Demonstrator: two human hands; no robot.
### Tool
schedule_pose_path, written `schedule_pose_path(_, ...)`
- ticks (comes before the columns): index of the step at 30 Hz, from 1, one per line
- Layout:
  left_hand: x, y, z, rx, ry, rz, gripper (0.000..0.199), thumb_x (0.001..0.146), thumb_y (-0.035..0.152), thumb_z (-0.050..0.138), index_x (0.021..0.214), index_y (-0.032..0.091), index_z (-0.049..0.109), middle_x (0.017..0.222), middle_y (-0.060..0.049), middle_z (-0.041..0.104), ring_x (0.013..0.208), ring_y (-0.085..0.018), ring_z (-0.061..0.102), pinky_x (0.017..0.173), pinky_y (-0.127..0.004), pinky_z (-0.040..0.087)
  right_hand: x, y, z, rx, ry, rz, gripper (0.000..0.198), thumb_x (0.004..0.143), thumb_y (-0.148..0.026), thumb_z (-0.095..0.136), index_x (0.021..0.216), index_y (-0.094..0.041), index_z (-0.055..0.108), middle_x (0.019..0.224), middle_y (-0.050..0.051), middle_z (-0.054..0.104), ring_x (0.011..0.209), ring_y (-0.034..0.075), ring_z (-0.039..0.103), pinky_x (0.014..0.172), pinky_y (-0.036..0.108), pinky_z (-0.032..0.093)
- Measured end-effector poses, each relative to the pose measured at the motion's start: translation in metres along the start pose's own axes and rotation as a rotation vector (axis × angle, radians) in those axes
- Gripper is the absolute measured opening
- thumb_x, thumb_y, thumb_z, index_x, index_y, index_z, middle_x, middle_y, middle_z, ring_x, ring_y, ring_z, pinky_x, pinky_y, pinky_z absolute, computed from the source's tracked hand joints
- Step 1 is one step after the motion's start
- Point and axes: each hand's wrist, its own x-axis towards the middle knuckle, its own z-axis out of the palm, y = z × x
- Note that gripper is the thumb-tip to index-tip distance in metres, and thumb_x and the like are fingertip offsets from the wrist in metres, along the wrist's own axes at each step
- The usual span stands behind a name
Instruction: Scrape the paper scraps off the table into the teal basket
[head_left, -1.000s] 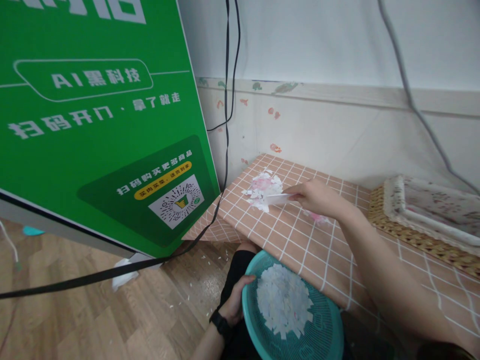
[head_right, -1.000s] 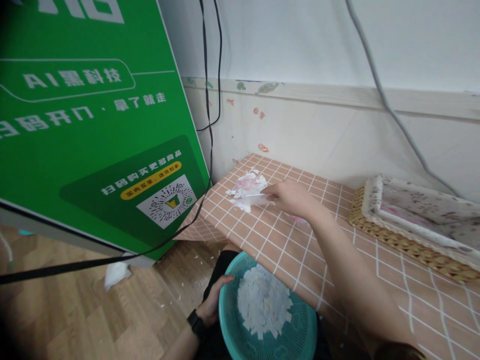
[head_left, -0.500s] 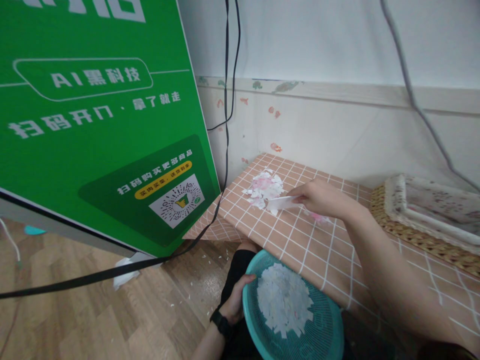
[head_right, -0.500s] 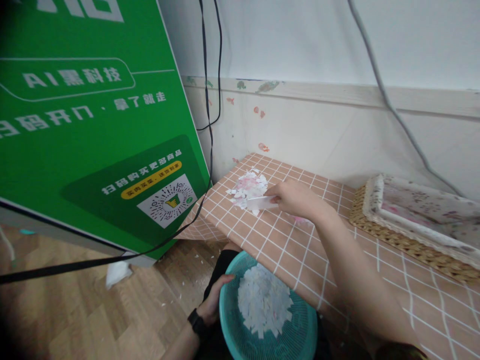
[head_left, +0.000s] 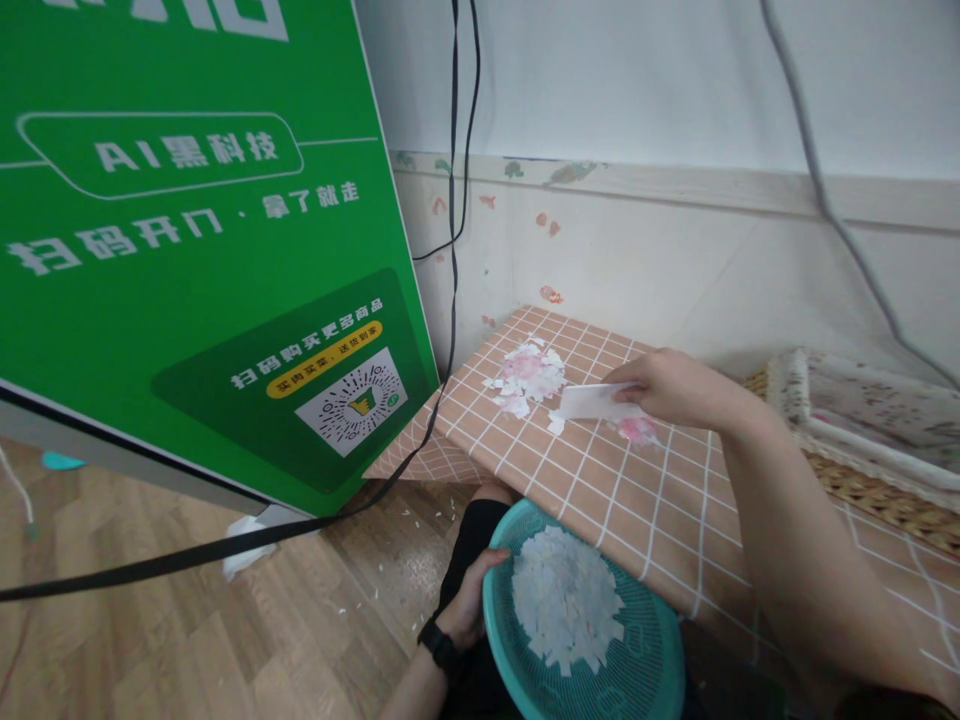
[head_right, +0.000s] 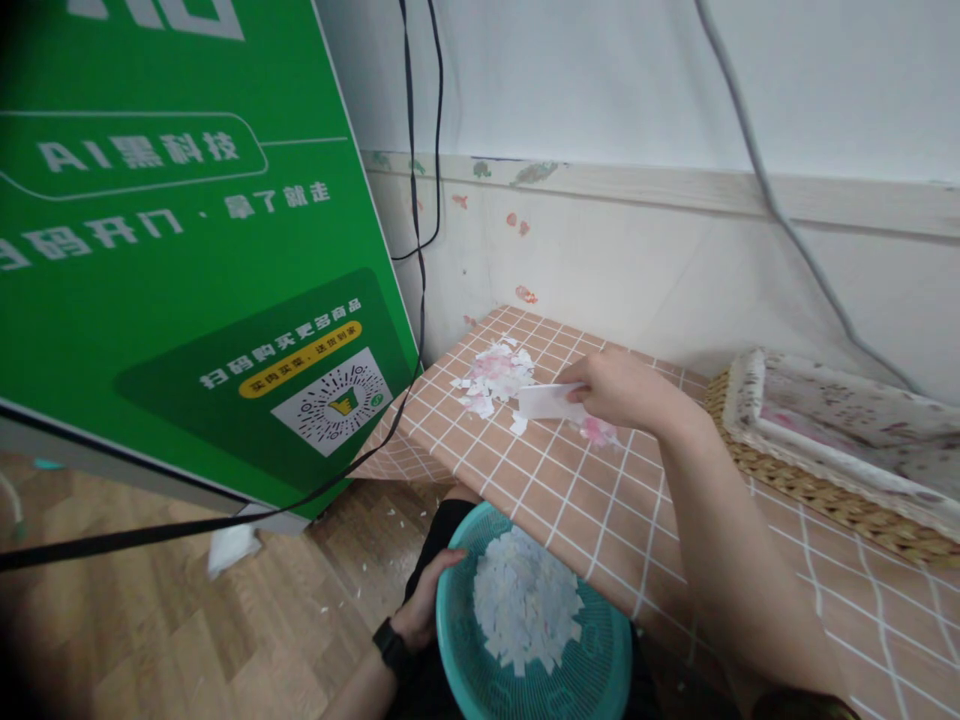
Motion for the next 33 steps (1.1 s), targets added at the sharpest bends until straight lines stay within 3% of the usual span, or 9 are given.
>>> schedule_pose_path(7,0.0005,-0.0002,-0.0002,0.006,-0.002,0.008,0.036,0.076,0.04,0.056,0.088,0.009,0.068,0.073,-0.009,0.071,0.065,-0.021,0.062,0.072,-0.033,0.044,-0.0013,0.0027,-0.0049,0.052,-0.131,-0.016,0.025,0.075,-0.02,0.049,0.086,-0.022,0.071,0.07,0.002,0.068,0.06,0.015,0.057,0.057,0.026,0.037)
schedule_pose_path(12,0.0006,-0.0006,-0.0025,0.001,-0.017,0.018,0.036,0.077,0.04,0.056,0.09,0.009,0.067,0.075,-0.009,0.071,0.066,-0.021,0.062,0.073,-0.033,0.044,0.0015,0.0024,-0.0005,0.022,-0.038,0.008,0.025,0.077,-0.024,0.049,0.09,-0.023,0.071,0.072,0.003,0.069,0.063,0.016,0.058,0.059,0.027,0.037)
schedule_pose_path(20,0.0036,-0.0012,-0.0022,0.013,0.062,0.03,0.034,0.072,0.04,0.061,0.085,0.009,0.067,0.073,-0.008,0.07,0.065,-0.02,0.062,0.07,-0.032,0.044,0.0012,0.007,0.0013,0.082,-0.071,-0.021,0.023,0.076,-0.025,0.051,0.088,-0.025,0.071,0.069,0.002,0.068,0.064,0.017,0.058,0.06,0.028,0.038)
schedule_pose_path(33,0.0029,-0.002,-0.0038,-0.017,-0.007,0.024,0.035,0.077,0.04,0.056,0.087,0.008,0.068,0.076,-0.01,0.072,0.067,-0.02,0.063,0.071,-0.031,0.046,-0.001,0.0031,-0.0036,0.134,-0.146,-0.033,0.021,0.077,-0.025,0.051,0.084,-0.024,0.071,0.067,0.0,0.066,0.06,0.015,0.057,0.057,0.026,0.038)
